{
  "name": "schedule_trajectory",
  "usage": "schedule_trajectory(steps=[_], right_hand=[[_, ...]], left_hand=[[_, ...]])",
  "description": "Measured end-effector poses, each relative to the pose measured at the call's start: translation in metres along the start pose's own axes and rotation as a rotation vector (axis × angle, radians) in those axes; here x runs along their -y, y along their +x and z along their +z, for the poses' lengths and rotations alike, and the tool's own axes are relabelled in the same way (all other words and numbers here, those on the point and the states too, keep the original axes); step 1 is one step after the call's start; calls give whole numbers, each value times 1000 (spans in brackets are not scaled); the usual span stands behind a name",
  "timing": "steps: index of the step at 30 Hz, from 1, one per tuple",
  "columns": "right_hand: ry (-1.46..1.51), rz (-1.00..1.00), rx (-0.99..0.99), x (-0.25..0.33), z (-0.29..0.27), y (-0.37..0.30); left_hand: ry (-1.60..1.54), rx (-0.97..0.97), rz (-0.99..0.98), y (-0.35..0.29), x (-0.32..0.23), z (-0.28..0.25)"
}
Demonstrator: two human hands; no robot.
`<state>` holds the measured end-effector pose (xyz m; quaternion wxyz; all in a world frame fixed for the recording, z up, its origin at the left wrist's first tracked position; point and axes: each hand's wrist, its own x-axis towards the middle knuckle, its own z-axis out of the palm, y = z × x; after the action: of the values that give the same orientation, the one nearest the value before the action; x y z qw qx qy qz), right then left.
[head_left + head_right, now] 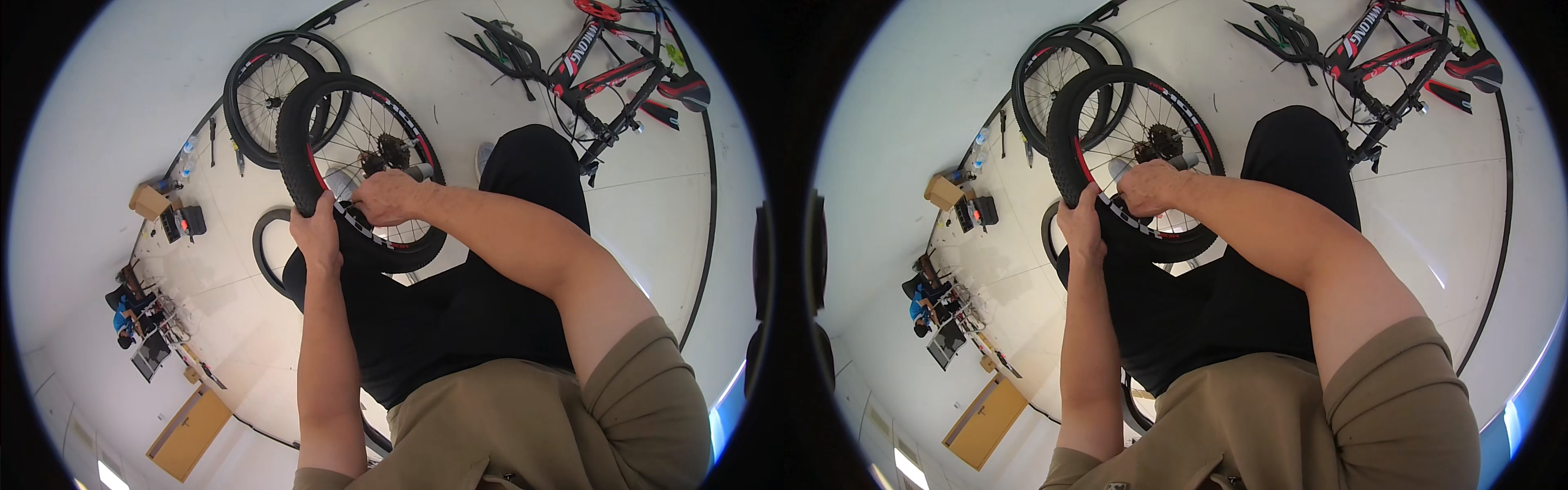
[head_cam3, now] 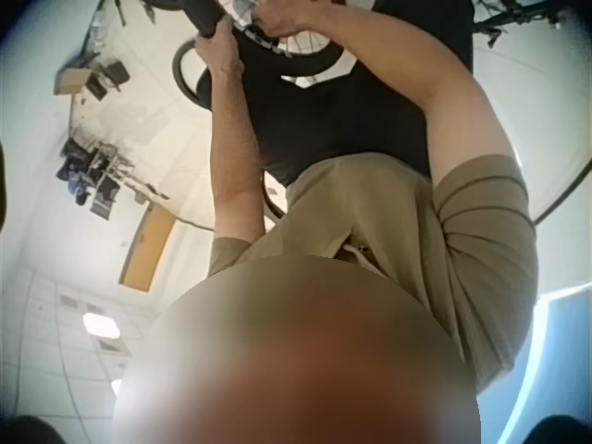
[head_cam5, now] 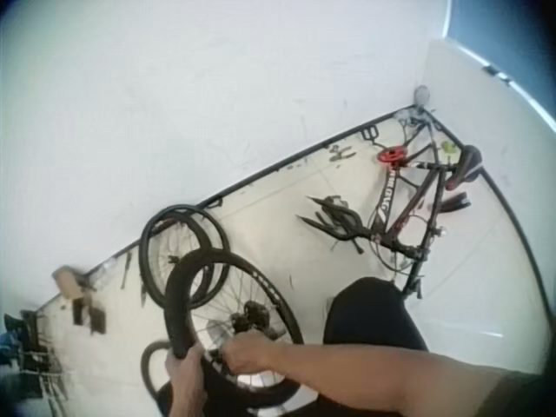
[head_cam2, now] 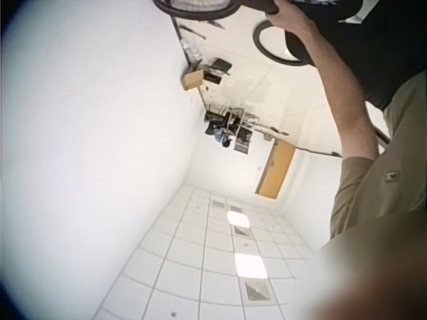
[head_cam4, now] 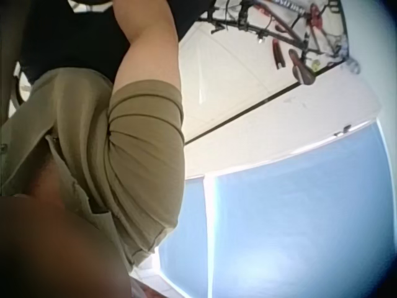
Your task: The person installs a bicycle tire onto a wheel rim by hand, pressing the tire bead into the rim and rotating the wheel to seat it evenly. The person works while seated on the floor in a workshop.
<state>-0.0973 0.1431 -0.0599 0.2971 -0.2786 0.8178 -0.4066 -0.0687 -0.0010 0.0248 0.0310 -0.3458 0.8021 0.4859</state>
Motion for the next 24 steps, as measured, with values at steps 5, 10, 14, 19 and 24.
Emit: schedule_trajectory(steps=[5, 10, 14, 19, 24], right_hand=[[-67, 6, -46, 10, -9, -4], [-222, -54, 13, 15, -19, -9], [-308, -58, 32, 16, -15, -6], [-204, -63, -31, 10, -4, -6], [-166, -65, -20, 13, -3, -4]], left_hand=[[16, -74, 50, 8, 10, 2], [-45, -125, 55, 3, 27, 8], [-33, -139, 37, -2, 28, 12], [-81, -135, 29, -2, 31, 13], [-179, -113, -25, 3, 40, 10]])
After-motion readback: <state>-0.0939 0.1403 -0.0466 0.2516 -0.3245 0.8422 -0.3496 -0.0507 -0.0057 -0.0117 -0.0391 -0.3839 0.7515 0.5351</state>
